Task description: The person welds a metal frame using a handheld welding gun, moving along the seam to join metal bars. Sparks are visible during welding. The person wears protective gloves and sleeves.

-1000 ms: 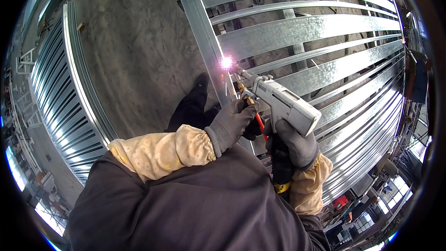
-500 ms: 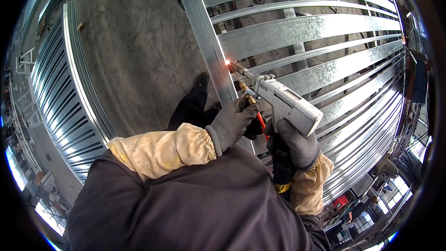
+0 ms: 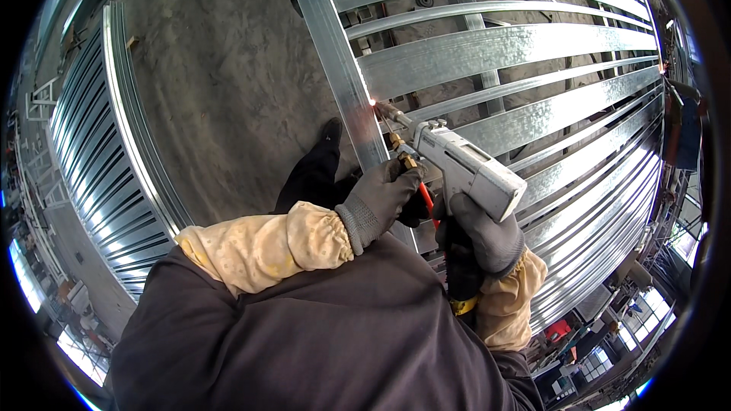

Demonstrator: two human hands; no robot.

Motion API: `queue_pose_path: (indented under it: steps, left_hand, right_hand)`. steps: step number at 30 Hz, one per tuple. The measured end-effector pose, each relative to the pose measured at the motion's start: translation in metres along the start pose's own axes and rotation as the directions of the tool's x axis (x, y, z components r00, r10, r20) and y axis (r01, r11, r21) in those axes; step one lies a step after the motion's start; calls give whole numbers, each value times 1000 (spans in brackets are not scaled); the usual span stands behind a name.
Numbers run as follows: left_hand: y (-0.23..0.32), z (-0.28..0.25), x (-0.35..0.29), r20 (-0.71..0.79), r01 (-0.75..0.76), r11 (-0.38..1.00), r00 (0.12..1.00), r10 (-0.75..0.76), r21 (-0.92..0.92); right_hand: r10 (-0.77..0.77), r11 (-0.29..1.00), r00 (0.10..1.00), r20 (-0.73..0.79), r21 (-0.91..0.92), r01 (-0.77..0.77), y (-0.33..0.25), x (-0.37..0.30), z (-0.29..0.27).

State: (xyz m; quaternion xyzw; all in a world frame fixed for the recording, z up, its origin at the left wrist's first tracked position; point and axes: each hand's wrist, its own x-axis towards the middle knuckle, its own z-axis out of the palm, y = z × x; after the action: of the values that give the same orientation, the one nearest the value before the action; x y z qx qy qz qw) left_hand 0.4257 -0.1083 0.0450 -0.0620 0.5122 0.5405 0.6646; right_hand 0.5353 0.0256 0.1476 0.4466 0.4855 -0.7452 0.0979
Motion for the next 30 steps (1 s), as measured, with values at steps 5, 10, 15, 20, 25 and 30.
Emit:
queue_pose_path:
  steps: [5, 10, 15, 20, 25, 30]
  left_hand:
    - [1, 1, 0, -16, 9, 1000, 1000, -9, -4]
    - [5, 0, -2, -32, -24, 999, 999, 25, 40]
    - [4, 1, -2, -28, -7, 1000, 1000, 6, -22]
    - [1, -1, 0, -31, -1, 999, 1000, -1, -48]
    - [-3, 1, 3, -34, -10, 997, 999, 7, -72]
    - [-5, 2, 3, -42, -25, 998, 999, 23, -49]
  right_hand:
    - [17, 1000, 999, -27, -2, -17, -2, 0, 1]
    - [-1, 1000, 1000, -4, -29, 1, -5, 2, 2]
    - [-32, 999, 999, 6, 4, 32, -3, 2, 1]
    - [17, 1000, 1000, 6, -7, -17, 0, 4, -2]
    - [-61, 998, 998, 9, 22, 61, 2, 3, -2]
    - [-5, 1000, 1000, 17, 0, 5, 0, 2, -4]
